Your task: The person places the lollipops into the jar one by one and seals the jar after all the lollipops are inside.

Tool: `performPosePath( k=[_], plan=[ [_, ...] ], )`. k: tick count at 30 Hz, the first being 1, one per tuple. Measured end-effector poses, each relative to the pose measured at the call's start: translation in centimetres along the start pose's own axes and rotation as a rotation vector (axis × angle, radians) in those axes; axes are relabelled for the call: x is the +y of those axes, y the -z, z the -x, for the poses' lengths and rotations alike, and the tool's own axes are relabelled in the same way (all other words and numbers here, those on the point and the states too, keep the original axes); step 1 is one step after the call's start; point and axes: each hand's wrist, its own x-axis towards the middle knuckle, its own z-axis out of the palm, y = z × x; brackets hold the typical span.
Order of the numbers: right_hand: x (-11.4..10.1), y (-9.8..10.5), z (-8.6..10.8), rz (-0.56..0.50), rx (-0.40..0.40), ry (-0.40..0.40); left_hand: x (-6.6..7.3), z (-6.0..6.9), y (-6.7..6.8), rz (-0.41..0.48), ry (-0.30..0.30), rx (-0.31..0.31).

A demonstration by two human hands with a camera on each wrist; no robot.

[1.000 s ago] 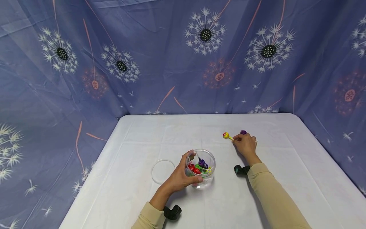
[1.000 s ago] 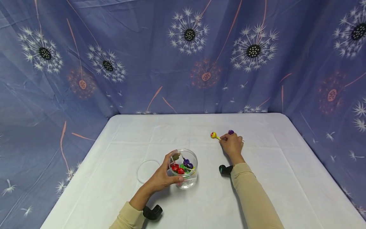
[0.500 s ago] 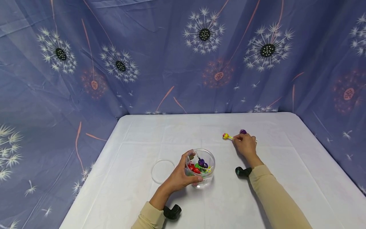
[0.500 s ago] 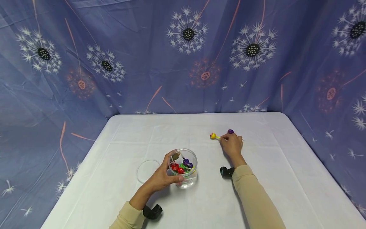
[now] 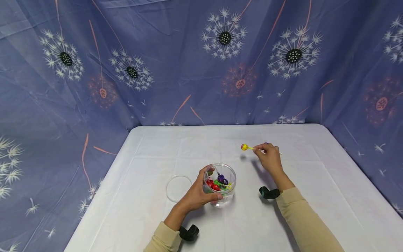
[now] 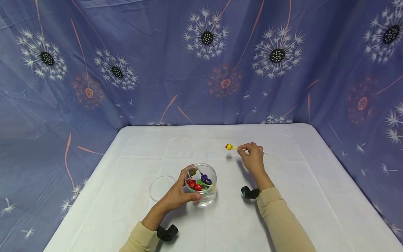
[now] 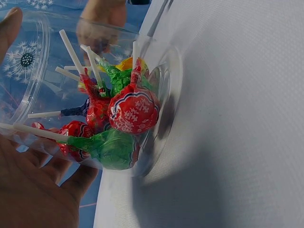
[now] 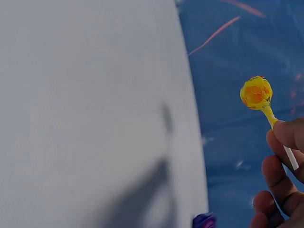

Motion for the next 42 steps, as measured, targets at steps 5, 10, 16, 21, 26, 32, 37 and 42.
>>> performPosePath(
  k=[5,10,16,21,26,32,37,42],
  plan=[
    [-2.2,0.6,0.8,-0.071,0.002,0.042,0.0,0.0,0.0,-0.004,0.002,0.001],
    [-4.1,1.0,1.7,-0.122,-0.008,0.069,-0.1,0.0,0.0,0.003,0.000,-0.003],
    [-6.1,1.7,3.0,-0.161,-0.006,0.138,-0.1,-0.1,0.0,0.002,0.001,-0.005],
    [-7.7,2.2,3.8,-0.178,-0.044,0.178,-0.1,-0.1,0.0,0.003,0.002,-0.007],
    [-8.8,2.4,4.5,-0.200,-0.101,0.218,0.0,-0.2,0.0,0.004,0.005,-0.006],
    [-9.8,2.3,5.2,-0.164,-0.150,0.266,0.1,-0.2,0.1,0.013,-0.005,-0.003],
    [-10.3,2.1,5.7,-0.128,-0.181,0.295,0.0,-0.2,0.0,0.016,-0.007,-0.003],
    [-10.7,1.6,6.3,-0.123,-0.213,0.339,-0.1,-0.2,0.0,0.019,-0.004,-0.004]
  ],
)
